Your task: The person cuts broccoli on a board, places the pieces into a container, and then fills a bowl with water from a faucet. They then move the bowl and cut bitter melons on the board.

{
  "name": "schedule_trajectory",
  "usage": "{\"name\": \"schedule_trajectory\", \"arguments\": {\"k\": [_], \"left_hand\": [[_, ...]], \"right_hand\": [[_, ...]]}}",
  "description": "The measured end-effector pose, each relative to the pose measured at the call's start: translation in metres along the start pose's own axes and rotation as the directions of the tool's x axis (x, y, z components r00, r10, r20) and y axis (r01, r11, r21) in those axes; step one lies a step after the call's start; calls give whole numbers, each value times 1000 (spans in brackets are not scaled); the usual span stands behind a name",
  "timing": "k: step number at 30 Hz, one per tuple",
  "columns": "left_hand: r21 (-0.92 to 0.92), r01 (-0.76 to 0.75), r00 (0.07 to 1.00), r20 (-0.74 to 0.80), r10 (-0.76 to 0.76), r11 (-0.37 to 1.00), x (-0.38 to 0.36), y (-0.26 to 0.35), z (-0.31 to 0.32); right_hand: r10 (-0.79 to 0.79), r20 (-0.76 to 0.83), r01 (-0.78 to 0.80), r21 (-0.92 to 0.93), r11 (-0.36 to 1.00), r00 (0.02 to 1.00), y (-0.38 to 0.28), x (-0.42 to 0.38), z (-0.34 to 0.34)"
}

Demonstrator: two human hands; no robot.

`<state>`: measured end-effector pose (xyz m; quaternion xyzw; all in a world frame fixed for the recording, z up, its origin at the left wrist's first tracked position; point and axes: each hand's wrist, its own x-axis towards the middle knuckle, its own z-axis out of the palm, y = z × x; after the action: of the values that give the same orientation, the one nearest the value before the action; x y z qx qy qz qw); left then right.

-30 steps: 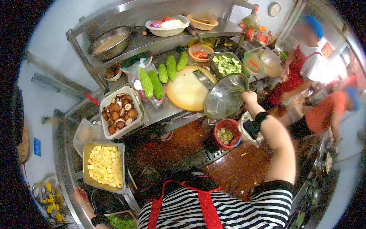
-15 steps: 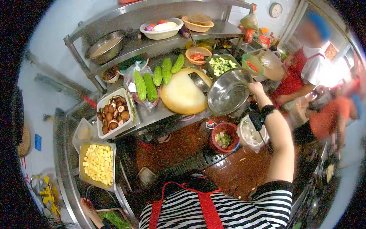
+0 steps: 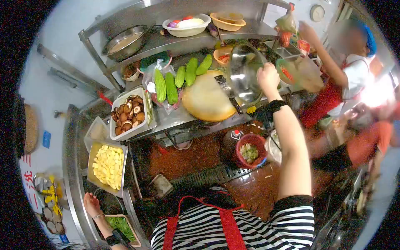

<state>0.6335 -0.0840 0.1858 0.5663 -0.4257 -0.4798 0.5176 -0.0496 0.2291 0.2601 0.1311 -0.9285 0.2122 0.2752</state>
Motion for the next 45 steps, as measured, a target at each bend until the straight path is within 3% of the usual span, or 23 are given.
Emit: {"name": "schedule_trajectory", "arguments": {"k": [1, 3, 4, 7, 11, 13, 15, 17, 18, 20, 21, 24, 26, 31, 33, 35, 37, 39, 41, 42, 44, 45], "left_hand": [[5, -3, 1000, 6, 3, 1000, 3, -1, 6], [-34, 13, 988, 157, -8, 999, 6, -9, 28], [6, -6, 982, 190, 5, 1000, -1, -17, 53], [53, 49, 937, 343, -65, 997, -13, -48, 109], [50, 113, 840, 529, -122, 992, -38, -63, 172], [55, 97, 798, 592, -110, 994, -51, -65, 198], [38, 118, 758, 641, -115, 992, -62, -71, 221], [53, 117, 736, 666, -122, 992, -75, -71, 239], [58, 124, 724, 677, -130, 991, -77, -75, 246], [63, 145, 696, 703, -147, 987, -83, -80, 257], [55, 148, 693, 707, -143, 988, -85, -83, 262], [64, 181, 669, 724, -171, 981, -91, -90, 274], [63, 194, 659, 730, -178, 979, -95, -94, 282], [63, 239, 633, 746, -205, 969, -104, -98, 313], [53, 197, 594, 788, -162, 979, -109, -97, 330], [20, 165, 552, 826, -109, 986, -115, -99, 349], [128, 94, 476, 865, -158, 987, -123, -96, 369], [265, -98, 396, 895, -207, 959, -121, -111, 396], [149, -359, 267, 962, -51, 921, -112, -139, 424], [150, -358, 258, 964, -57, 921, -109, -139, 434], [134, -596, 91, 991, -98, 792, -105, -134, 465], [126, -595, 79, 992, -99, 794, -102, -135, 480]], "right_hand": [[-42, -7, 42, 14, 999, 999, 6, 3, -5], [-5, -98, 9, 34, 999, 995, 18, 12, -12], [270, 50, -275, 122, 954, 961, 28, 25, -28], [457, 97, -463, 314, 829, 884, 60, 33, -28], [402, 37, -403, 133, 906, 915, 71, 28, -43], [366, 85, -368, 17, 930, 927, 69, 22, -54], [388, 54, -390, 33, 920, 920, 109, 29, -36], [475, 273, -543, 529, 652, 837, 147, 39, -21], [473, 264, -536, 532, 655, 841, 152, 41, -23], [486, 628, -726, 688, 20, 608, 153, 36, -32], [515, 643, -716, 694, -79, 567, 141, 34, -41], [521, 653, -687, 708, -162, 550, 109, 37, -59], [441, 691, -648, 711, -273, 573, 101, 46, -56], [436, 678, -601, 732, -321, 592, 55, 70, -66], [414, 640, -543, 769, -339, 648, 50, 87, -60], [425, 656, -518, 754, -404, 624, 42, 104, -54], [508, 509, -429, 860, -276, 695, 37, 118, -45], [500, 537, -422, 843, -332, 679, 45, 145, -29], [593, 469, -366, 883, -294, 655, 41, 157, -23], [584, 485, -359, 875, -326, 651, 28, 155, -31], [595, 439, -330, 899, -289, 674, -9, 148, -52], [602, 406, -312, 914, -260, 688, -26, 142, -66]]}}
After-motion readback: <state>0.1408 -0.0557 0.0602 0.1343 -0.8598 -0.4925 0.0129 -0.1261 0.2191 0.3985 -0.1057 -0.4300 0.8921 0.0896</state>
